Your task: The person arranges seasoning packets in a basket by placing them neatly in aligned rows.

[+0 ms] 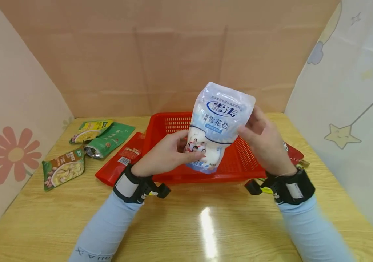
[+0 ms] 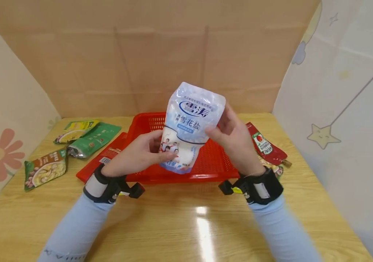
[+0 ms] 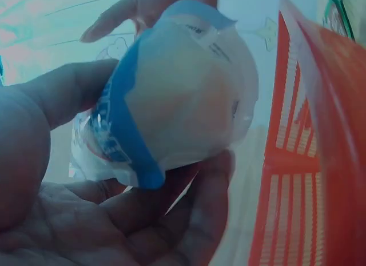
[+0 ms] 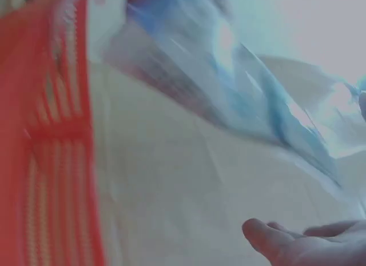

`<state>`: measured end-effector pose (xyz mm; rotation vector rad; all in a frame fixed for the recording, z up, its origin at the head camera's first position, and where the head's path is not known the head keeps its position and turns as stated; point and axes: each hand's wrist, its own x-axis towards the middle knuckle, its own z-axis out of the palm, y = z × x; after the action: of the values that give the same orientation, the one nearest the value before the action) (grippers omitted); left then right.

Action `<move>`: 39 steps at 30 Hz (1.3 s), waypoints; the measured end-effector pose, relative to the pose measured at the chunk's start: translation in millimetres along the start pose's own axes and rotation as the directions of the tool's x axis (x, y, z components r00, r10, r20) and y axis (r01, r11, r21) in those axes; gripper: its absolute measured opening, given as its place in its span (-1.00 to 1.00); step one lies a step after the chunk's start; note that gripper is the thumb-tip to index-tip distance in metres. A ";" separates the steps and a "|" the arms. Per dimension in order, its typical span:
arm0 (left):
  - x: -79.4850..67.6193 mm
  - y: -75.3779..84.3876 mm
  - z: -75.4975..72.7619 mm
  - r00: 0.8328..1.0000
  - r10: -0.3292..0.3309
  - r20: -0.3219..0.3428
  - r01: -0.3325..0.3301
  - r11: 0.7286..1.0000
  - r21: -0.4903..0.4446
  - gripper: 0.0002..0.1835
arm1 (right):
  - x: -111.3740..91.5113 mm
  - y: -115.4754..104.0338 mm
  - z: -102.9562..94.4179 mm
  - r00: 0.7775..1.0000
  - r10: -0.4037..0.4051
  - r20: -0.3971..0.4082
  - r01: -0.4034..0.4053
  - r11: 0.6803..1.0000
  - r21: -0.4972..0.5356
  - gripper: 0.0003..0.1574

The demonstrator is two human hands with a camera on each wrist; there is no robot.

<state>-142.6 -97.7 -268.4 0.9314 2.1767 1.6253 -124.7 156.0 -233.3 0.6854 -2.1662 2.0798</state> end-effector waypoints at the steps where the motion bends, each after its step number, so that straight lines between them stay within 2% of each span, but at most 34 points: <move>1: 0.2 -0.2 -0.9 1.000 0.005 -0.005 -0.005 1.000 0.008 -0.49 | 0.7 -4.9 -8.1 1.000 0.000 -0.015 0.000 1.000 0.013 -0.27; 3: 0.8 -1.2 -2.7 1.000 0.013 -0.008 -0.013 1.000 0.026 -0.49 | 3.1 -14.0 -21.8 1.000 0.014 -0.020 -0.015 0.999 -0.044 -0.28; 5: 1.1 -3.1 -4.6 1.000 0.018 -0.007 -0.018 0.999 0.041 -0.50 | 8.5 -20.6 -30.3 0.998 0.061 0.007 -0.058 0.978 -0.201 -0.29; 6: 1.1 -4.1 -5.7 1.000 0.019 -0.007 -0.018 0.999 0.051 -0.51 | 13.0 -23.3 -31.9 0.996 0.089 0.025 -0.078 0.951 -0.299 -0.28; 8: 0.8 -6.1 -8.1 1.000 0.017 -0.008 -0.016 0.997 0.079 -0.52 | 25.6 -26.7 -31.6 0.989 0.134 0.058 -0.090 0.872 -0.482 -0.24; 9: 0.6 -6.9 -9.2 1.000 0.017 -0.010 -0.016 0.996 0.093 -0.53 | 32.6 -27.6 -30.4 0.984 0.159 0.081 -0.092 0.841 -0.534 -0.22; 11: 0.7 -8.3 -11.2 1.000 0.014 -0.012 -0.013 0.993 0.119 -0.54 | 46.5 -28.3 -28.0 0.967 0.215 0.136 -0.095 0.802 -0.589 -0.23; 12: 0.7 -8.7 -12.2 1.000 0.013 -0.018 -0.011 0.991 0.133 -0.54 | 52.7 -28.4 -27.5 0.957 0.242 0.163 -0.100 0.796 -0.597 -0.26; 14: 1.4 -9.1 -14.3 0.999 0.011 -0.047 -0.004 0.989 0.147 -0.54 | 62.6 -28.1 -28.7 0.933 0.296 0.206 -0.131 0.811 -0.571 -0.36; 17: 2.3 -8.8 -18.0 0.993 0.002 -0.117 0.015 0.990 0.140 -0.52 | 70.2 -27.8 -33.8 0.910 0.352 0.221 -0.186 0.820 -0.541 -0.48; 19: 3.0 -8.9 -20.5 0.988 -0.008 -0.157 0.029 0.991 0.130 -0.50 | 72.0 -27.5 -36.1 0.903 0.378 0.204 -0.214 0.808 -0.548 -0.49; 21: 3.1 -9.4 -22.9 0.985 -0.021 -0.171 0.042 0.992 0.121 -0.48 | 72.8 -27.4 -36.0 0.897 0.400 0.189 -0.225 0.782 -0.581 -0.45; 26: 3.3 -12.2 -27.7 0.984 -0.078 -0.162 0.093 0.992 0.089 -0.43 | 76.2 -33.7 -27.5 0.888 0.433 0.155 -0.235 0.717 -0.656 -0.37; 31: 1.1 -11.0 -35.2 0.984 -0.144 -0.108 0.151 0.986 0.067 -0.40 | 85.9 -48.8 -12.1 0.888 0.438 0.140 -0.213 0.663 -0.718 -0.44; 35: 0.0 -11.0 -41.6 0.989 -0.134 -0.059 0.137 0.989 0.049 -0.40 | 94.7 -57.3 -1.2 0.885 0.438 0.160 -0.181 0.640 -0.747 -0.53; 39: 0.5 -13.1 -45.3 0.993 -0.113 -0.031 0.114 0.993 0.017 -0.40 | 101.3 -65.1 5.6 0.887 0.435 0.153 -0.170 0.618 -0.767 -0.53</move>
<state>-172.8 -133.8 -265.4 0.7777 2.2254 1.5784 -191.3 123.8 -138.1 0.5941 -3.1763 0.9596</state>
